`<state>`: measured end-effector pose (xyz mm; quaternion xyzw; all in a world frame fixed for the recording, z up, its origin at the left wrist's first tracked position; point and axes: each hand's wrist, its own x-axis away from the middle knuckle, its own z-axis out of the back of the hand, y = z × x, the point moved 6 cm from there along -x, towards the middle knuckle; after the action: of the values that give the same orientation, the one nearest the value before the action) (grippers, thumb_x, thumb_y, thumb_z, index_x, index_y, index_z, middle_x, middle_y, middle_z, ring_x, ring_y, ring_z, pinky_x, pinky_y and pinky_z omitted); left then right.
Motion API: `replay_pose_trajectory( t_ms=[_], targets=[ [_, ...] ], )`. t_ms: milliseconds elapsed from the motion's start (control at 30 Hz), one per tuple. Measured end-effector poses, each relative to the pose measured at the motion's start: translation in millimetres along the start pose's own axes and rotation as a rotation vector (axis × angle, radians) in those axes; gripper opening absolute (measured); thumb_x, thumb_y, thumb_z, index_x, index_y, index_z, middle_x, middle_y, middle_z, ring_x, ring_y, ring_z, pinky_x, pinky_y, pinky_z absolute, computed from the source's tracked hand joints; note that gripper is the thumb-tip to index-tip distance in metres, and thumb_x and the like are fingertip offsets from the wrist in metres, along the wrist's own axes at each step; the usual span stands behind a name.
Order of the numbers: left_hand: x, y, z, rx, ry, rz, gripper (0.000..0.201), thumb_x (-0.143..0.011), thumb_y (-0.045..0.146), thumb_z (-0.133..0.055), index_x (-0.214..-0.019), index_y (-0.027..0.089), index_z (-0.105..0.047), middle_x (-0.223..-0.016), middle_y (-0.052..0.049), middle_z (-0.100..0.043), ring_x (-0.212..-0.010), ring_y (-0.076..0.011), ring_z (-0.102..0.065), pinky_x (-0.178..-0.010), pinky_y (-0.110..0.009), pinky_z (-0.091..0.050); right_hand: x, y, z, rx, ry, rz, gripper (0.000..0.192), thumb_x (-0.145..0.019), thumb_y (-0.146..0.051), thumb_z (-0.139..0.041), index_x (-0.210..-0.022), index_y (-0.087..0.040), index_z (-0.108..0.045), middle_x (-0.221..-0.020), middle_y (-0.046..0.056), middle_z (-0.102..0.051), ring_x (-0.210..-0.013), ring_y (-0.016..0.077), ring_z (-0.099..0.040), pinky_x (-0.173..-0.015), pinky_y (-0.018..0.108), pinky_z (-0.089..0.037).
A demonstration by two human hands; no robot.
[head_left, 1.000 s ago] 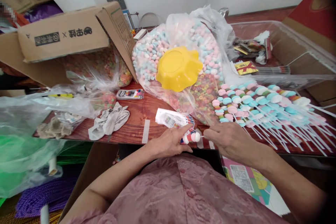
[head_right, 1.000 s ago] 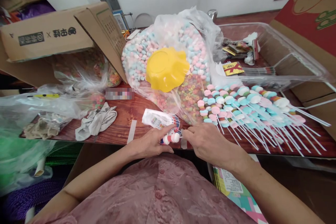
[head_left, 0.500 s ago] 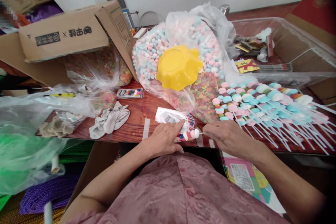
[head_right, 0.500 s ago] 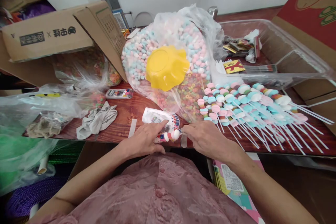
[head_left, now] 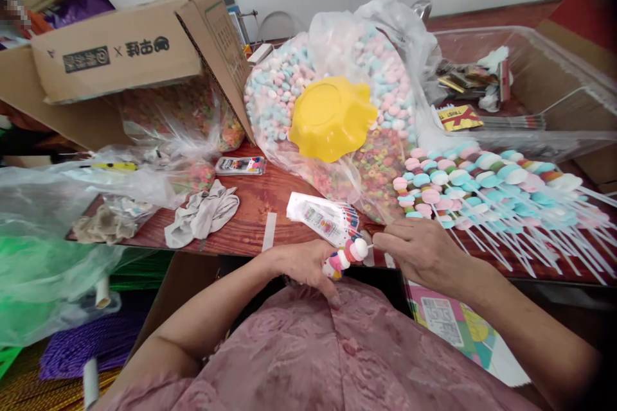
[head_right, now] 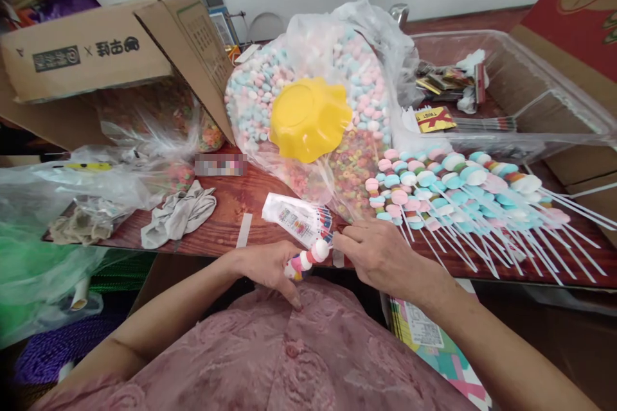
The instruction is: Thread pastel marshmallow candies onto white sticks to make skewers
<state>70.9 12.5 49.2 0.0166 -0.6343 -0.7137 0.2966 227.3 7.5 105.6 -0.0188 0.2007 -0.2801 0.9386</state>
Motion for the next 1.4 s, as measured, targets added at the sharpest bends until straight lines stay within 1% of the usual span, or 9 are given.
replay_pose_trajectory(
  t_ms=[167, 300, 500, 767, 867, 1033, 1133, 1300, 1400],
  targets=[
    [-3, -16, 8.6, 0.07, 0.106, 0.085, 0.034, -0.063, 0.035, -0.081, -0.08, 0.015, -0.06, -0.069, 0.006, -0.047, -0.065, -0.01, -0.043, -0.06, -0.021, -0.035, 0, -3, 0, -0.149, -0.113, 0.002, 0.025, -0.088, -0.005, -0.038, -0.08, -0.018, -0.058, -0.066, 0.001, -0.058, -0.058, 0.013, -0.048, -0.057, 0.028, -0.026],
    [5, -14, 17.8, -0.166, 0.187, 0.07, 0.024, -0.069, 0.031, -0.075, -0.078, 0.014, -0.06, -0.07, 0.005, -0.05, -0.067, -0.0102, -0.044, -0.061, -0.02, -0.034, 7, 7, 6, -0.183, -0.182, -0.05, 0.028, -0.087, -0.004, -0.037, -0.074, -0.019, -0.056, -0.062, -0.001, -0.056, -0.054, 0.0122, -0.048, -0.056, 0.027, -0.026],
    [8, -1, 8.4, -0.38, 0.204, 0.001, 0.013, -0.078, 0.025, -0.062, -0.074, 0.016, -0.054, -0.067, 0.004, -0.05, -0.062, -0.0108, -0.044, -0.06, -0.023, -0.032, 7, 10, 12, -0.106, -0.154, -0.075, 0.026, -0.085, -0.003, -0.038, -0.078, -0.02, -0.057, -0.063, -0.001, -0.057, -0.056, 0.0135, -0.05, -0.057, 0.027, -0.027],
    [3, 1, -3.1, -0.485, 0.136, 0.001, 0.017, -0.072, 0.027, -0.068, -0.082, 0.019, -0.056, -0.07, 0.003, -0.055, -0.061, -0.0131, -0.049, -0.058, -0.024, -0.035, 0, 4, 18, 0.006, -0.096, -0.045, 0.026, -0.084, -0.002, -0.038, -0.082, -0.02, -0.057, -0.068, 0.001, -0.058, -0.06, 0.0142, -0.051, -0.059, 0.028, -0.027],
    [3, 2, -2.4, -0.466, 0.13, -0.054, 0.013, -0.071, 0.022, -0.067, -0.08, 0.018, -0.057, -0.069, 0.003, -0.054, -0.06, -0.0121, -0.048, -0.059, -0.024, -0.035, -1, 6, 23, 0.0, -0.101, -0.017, 0.026, -0.085, -0.003, -0.039, -0.084, -0.02, -0.059, -0.068, 0.001, -0.058, -0.06, 0.0141, -0.051, -0.06, 0.027, -0.028],
    [1, 4, 3.2, -0.247, 0.162, -0.096, 0.017, -0.069, 0.02, -0.07, -0.074, 0.016, -0.055, -0.069, 0.004, -0.05, -0.064, -0.0114, -0.047, -0.061, -0.022, -0.037, -4, 4, 21, 0.0, -0.101, -0.012, 0.025, -0.087, -0.004, -0.038, -0.084, -0.02, -0.057, -0.067, 0.001, -0.057, -0.059, 0.0144, -0.05, -0.059, 0.028, -0.028],
    [0, -2, 7.7, -0.174, 0.215, -0.029, 0.018, -0.07, 0.025, -0.072, -0.075, 0.016, -0.057, -0.069, 0.004, -0.052, -0.067, -0.0117, -0.048, -0.063, -0.022, -0.038, -7, 0, 19, 0.035, -0.077, -0.016, 0.025, -0.086, -0.004, -0.037, -0.08, -0.02, -0.056, -0.066, 0.001, -0.056, -0.057, 0.015, -0.049, -0.058, 0.029, -0.026],
    [4, -8, 24.1, -0.349, 0.461, 0.096, 0.026, -0.073, 0.037, -0.072, -0.077, 0.017, -0.057, -0.071, 0.003, -0.055, -0.068, -0.0129, -0.048, -0.061, -0.023, -0.034, -5, -2, 20, 0.0, -0.109, -0.031, 0.026, -0.083, -0.001, -0.038, -0.074, -0.02, -0.052, -0.062, 0.0, -0.054, -0.053, 0.0138, -0.046, -0.055, 0.029, -0.023],
    [7, -7, 29.8, -0.409, 0.561, 0.104, 0.031, -0.076, 0.045, -0.069, -0.076, 0.017, -0.056, -0.07, 0.002, -0.055, -0.066, -0.0134, -0.048, -0.06, -0.024, -0.033, -2, -2, 23, 0.006, -0.106, -0.059, 0.024, -0.083, -0.001, -0.039, -0.078, -0.02, -0.053, -0.065, 0.0, -0.057, -0.055, 0.0144, -0.049, -0.056, 0.029, -0.025]
  ],
)
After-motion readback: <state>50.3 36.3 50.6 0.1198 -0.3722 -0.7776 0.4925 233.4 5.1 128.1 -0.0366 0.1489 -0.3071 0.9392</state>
